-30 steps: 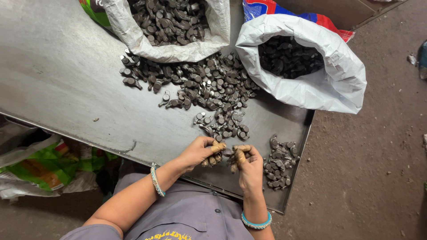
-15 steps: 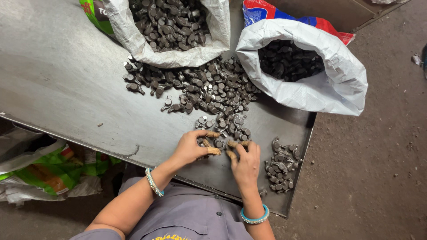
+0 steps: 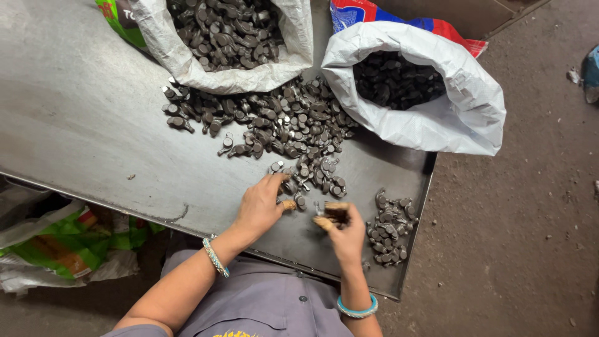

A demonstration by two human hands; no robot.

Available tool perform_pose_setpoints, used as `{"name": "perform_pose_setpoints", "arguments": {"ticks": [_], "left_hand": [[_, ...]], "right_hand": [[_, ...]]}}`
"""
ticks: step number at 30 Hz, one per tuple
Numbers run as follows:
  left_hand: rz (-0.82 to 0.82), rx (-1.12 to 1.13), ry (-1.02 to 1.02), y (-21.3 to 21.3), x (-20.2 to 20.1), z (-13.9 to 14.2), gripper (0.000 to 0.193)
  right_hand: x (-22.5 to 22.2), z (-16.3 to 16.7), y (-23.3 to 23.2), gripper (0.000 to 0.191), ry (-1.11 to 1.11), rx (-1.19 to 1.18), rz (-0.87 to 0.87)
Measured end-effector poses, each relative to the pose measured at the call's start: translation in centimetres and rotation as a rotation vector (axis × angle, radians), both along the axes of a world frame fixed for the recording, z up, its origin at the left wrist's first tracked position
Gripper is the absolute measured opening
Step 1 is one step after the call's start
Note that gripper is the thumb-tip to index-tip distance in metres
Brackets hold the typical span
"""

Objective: The person repeatedly picks up small metal discs from a metal tray, separates them by hand, and places them into two open sacks. The hands work continuously over the tray, moving discs between the two sacks without using tools.

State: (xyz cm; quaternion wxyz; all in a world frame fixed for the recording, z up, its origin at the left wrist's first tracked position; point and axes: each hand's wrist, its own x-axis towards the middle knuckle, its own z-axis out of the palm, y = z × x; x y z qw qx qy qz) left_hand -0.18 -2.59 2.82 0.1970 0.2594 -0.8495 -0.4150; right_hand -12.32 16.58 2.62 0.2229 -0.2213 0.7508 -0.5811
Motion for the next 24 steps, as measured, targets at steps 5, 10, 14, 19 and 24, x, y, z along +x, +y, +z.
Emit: {"name": "perform_pose_setpoints", "arguments": {"ticks": [5, 10, 14, 19, 24], "left_hand": [[-0.015, 0.110, -0.110, 0.8, -0.8, -0.6, 0.046], [-0.075, 0.252, -0.036, 2.4, -1.5, -0.5, 0.045], [-0.117, 0.318, 0.032, 2.8, -1.6, -0.4, 0.047], [-0.044, 0.557, -0.044, 2.7, -1.4, -0.6, 0.039], [-0.139, 1.148, 0.213, 3.0, -1.4, -1.0, 0.031]], "right_hand": [[-1.4, -1.5, 2.5, 0.026, -0.845, -0.470, -0.122], [-1.8, -1.6, 3.6, 0.026, -1.079, -0.637, -0.052], [-2.0, -1.6, 4.2, 0.031, -1.077, -0.616, -0.089], [-2.3, -1.5, 4.5, 0.033, -1.010, -0.578, -0.095], [-1.5, 0.1, 3.1, 0.029, -0.760, -0.489, -0.043]]}}
